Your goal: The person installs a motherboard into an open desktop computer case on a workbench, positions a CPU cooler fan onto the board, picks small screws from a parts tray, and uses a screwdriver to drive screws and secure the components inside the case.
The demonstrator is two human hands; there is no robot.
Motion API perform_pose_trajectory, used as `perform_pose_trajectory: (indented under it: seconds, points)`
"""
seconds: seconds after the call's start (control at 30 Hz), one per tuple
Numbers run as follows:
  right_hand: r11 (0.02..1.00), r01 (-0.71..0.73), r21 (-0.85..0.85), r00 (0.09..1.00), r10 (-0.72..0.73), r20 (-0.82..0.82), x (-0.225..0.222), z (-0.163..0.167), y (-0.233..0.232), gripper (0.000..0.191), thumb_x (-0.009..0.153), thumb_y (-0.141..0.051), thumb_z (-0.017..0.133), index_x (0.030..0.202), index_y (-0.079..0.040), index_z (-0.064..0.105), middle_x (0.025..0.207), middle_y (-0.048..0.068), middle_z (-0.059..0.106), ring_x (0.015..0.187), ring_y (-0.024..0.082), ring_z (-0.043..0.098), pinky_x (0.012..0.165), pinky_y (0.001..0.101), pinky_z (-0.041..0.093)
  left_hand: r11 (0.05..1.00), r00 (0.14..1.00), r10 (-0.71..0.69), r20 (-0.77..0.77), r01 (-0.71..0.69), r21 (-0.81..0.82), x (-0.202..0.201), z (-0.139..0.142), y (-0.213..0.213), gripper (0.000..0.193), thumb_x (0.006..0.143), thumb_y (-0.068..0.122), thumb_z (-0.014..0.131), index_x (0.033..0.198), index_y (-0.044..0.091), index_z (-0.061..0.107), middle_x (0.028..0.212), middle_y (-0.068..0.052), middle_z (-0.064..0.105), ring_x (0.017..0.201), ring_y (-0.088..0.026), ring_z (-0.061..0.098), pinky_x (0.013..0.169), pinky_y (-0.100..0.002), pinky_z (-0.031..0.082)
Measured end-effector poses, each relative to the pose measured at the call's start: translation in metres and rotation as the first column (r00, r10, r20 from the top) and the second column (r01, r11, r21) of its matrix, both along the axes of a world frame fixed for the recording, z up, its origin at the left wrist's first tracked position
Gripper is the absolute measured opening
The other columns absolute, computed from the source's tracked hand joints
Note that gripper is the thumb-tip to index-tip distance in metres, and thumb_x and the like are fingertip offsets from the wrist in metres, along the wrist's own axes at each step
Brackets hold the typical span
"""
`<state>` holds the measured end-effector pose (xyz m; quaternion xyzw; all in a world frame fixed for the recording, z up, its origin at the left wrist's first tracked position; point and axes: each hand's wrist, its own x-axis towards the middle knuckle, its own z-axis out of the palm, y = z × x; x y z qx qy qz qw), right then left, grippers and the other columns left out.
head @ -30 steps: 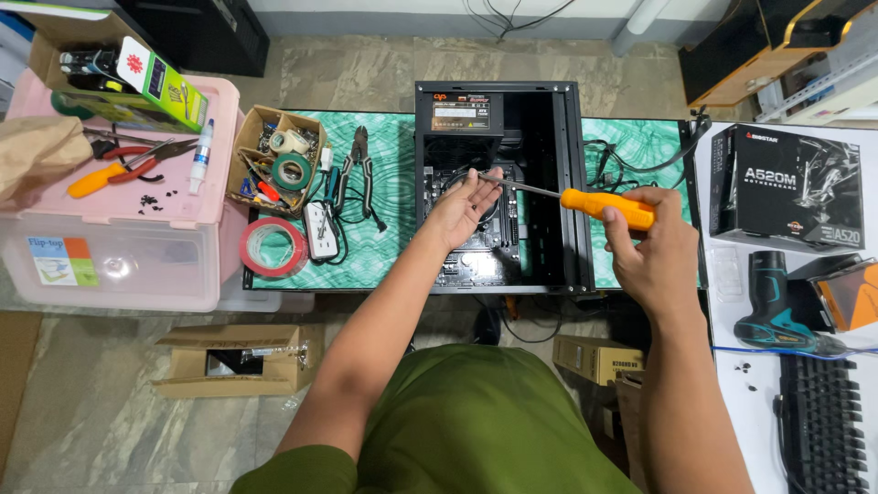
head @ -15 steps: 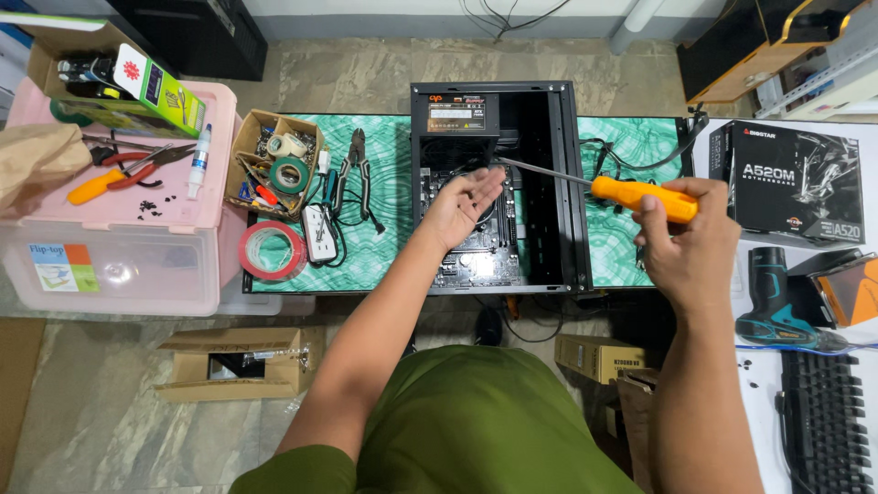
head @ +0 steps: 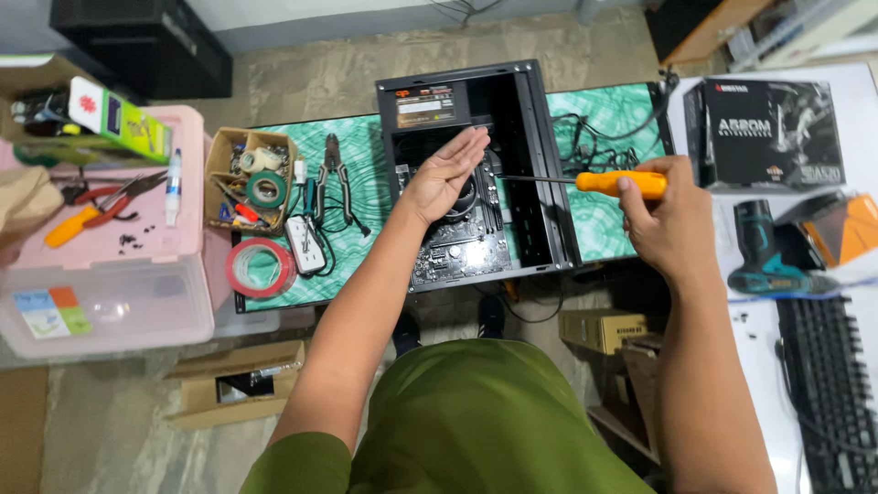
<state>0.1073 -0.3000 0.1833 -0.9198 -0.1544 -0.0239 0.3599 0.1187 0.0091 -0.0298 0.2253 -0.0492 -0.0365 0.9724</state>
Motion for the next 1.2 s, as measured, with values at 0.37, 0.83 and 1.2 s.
perform_pose_trajectory:
  seconds: [0.37, 0.83, 1.2]
  points:
    - [0.992, 0.045, -0.118, 0.998, -0.039, 0.053, -0.027, -0.018, 0.007, 0.033, 0.101, -0.027, 0.071, 0.114, -0.001, 0.056, 0.083, 0.021, 0.069, 0.072, 0.039, 0.068, 0.063, 0.0465, 0.052, 0.706, 0.984, 0.061, -0.17, 0.078, 0.704, 0.031, -0.042, -0.004, 0.039, 0.102, 0.035, 0.07, 0.123, 0.003, 0.072, 0.103, -0.014, 0.073, 0.091, -0.029, 0.073, 0.085, -0.042, 0.06]
    - [0.974, -0.02, -0.225, 0.999, 0.031, 0.044, -0.042, -0.031, 0.021, 0.037, 0.104, -0.032, 0.07, 0.115, 0.0, 0.054, 0.084, 0.023, 0.069, 0.077, 0.043, 0.069, 0.066, 0.0498, 0.053, -0.677, 0.951, -0.308, 0.019, -0.233, 0.698, -0.013, -0.012, -0.018, 0.047, 0.09, 0.034, 0.073, 0.131, 0.012, 0.061, 0.089, -0.018, 0.074, 0.088, -0.038, 0.072, 0.074, -0.05, 0.057]
    - [0.955, -0.069, -0.289, 0.993, 0.093, 0.071, -0.057, -0.035, 0.023, 0.039, 0.106, -0.031, 0.07, 0.118, 0.002, 0.054, 0.087, 0.023, 0.07, 0.078, 0.044, 0.069, 0.066, 0.0492, 0.054, -0.661, 0.949, -0.311, 0.059, -0.261, 0.704, -0.002, -0.033, -0.021, 0.039, 0.093, 0.022, 0.067, 0.131, 0.016, 0.063, 0.089, -0.018, 0.073, 0.086, -0.039, 0.072, 0.074, -0.052, 0.056]
